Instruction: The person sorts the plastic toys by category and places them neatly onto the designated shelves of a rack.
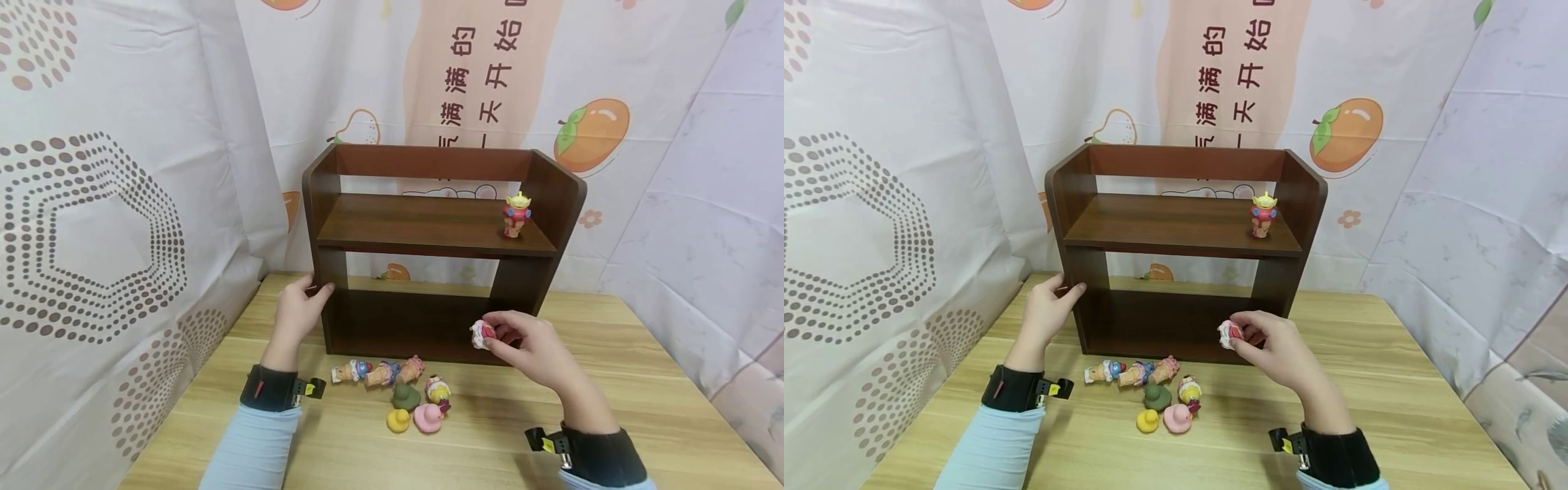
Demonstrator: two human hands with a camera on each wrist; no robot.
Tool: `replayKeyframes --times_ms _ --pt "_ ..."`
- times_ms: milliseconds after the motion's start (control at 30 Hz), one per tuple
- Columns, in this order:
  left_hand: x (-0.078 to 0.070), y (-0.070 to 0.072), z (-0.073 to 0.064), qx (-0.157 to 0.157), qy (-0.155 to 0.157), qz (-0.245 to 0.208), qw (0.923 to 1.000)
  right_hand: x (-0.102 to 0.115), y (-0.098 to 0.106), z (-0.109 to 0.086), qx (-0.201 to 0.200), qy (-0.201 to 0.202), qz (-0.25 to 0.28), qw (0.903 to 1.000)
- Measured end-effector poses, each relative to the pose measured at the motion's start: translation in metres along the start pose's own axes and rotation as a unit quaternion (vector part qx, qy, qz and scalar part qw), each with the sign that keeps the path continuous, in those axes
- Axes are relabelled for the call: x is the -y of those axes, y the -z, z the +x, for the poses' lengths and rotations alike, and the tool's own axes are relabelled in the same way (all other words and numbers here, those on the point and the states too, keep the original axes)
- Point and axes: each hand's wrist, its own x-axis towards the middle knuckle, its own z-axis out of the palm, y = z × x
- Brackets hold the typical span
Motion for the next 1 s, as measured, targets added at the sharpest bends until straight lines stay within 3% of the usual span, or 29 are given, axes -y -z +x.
replayKeyframes --times_ms 1000 --pt "0.0 0.001 0.001 0.004 0.003 -0.004 1.0 0.026 0.03 0.037 -0.039 0.037 -0.018 0.9984"
